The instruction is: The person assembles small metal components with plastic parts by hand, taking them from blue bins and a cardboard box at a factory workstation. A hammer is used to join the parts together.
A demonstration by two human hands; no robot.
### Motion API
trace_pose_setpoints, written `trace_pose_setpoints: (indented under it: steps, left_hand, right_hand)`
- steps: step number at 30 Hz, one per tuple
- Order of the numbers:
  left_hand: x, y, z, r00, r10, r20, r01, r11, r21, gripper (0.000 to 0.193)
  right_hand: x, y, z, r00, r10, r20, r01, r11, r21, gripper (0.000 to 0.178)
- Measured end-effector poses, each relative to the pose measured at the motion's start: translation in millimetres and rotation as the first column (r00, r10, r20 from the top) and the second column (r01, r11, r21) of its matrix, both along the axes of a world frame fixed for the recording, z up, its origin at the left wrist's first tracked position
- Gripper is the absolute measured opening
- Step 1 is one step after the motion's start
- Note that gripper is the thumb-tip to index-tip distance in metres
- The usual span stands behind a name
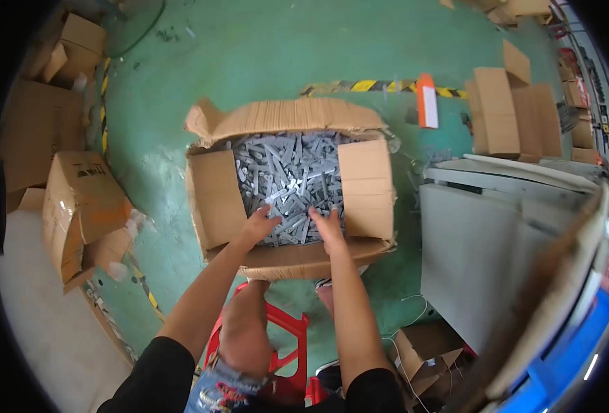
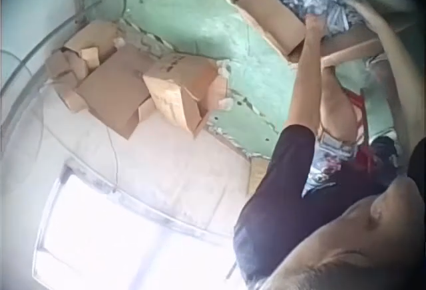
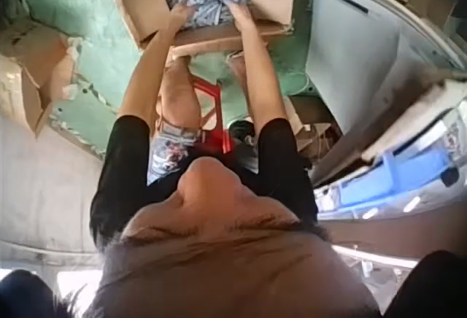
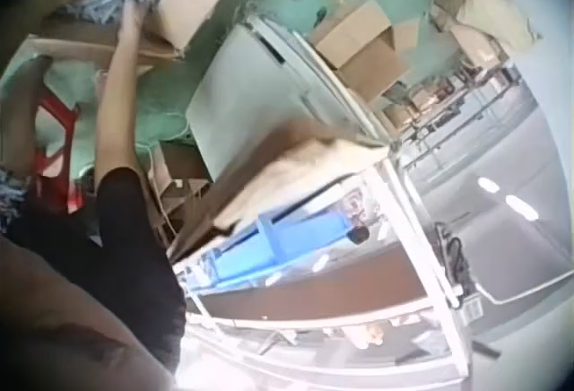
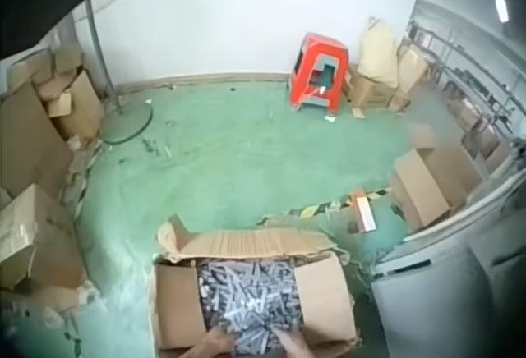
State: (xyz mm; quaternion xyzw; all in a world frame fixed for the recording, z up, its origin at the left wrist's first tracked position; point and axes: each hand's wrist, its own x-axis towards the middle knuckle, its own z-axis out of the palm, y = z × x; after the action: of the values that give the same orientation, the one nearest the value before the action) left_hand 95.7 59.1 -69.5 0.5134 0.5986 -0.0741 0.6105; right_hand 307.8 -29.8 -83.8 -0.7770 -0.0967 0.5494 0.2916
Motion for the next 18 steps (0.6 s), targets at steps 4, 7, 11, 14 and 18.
trace_pose_setpoints:
  steps: [4, 7, 11, 14, 18]
  left_hand:
    - [31, 8, -37, 0.977, 0.02, -0.212, -0.022, 1.0, -0.009, 0.094]
    - [72, 9, -47, 0.953, 0.213, -0.217, -0.213, 0.977, 0.025, 0.094]
    - [92, -12, -54, 0.883, 0.381, -0.276, -0.364, 0.925, 0.111, 0.088]
    - [92, -18, -53, 0.883, 0.416, -0.215, -0.417, 0.908, 0.046, 0.076]
    - [73, -15, -59, 0.95, 0.273, -0.153, -0.289, 0.952, -0.099, 0.078]
  right_hand:
    - [-1, 32, -21, 0.926, 0.159, 0.344, -0.048, 0.949, -0.312, 0.116]
    - [30, 45, -41, 0.899, -0.008, 0.438, 0.077, 0.987, -0.139, 0.115]
    - [-13, 66, -35, 0.873, 0.025, 0.488, 0.113, 0.961, -0.252, 0.122]
    - [-44, 66, -33, 0.902, 0.193, 0.386, 0.016, 0.878, -0.478, 0.1]
    - [-33, 49, -30, 0.872, 0.295, 0.391, -0.098, 0.887, -0.451, 0.097]
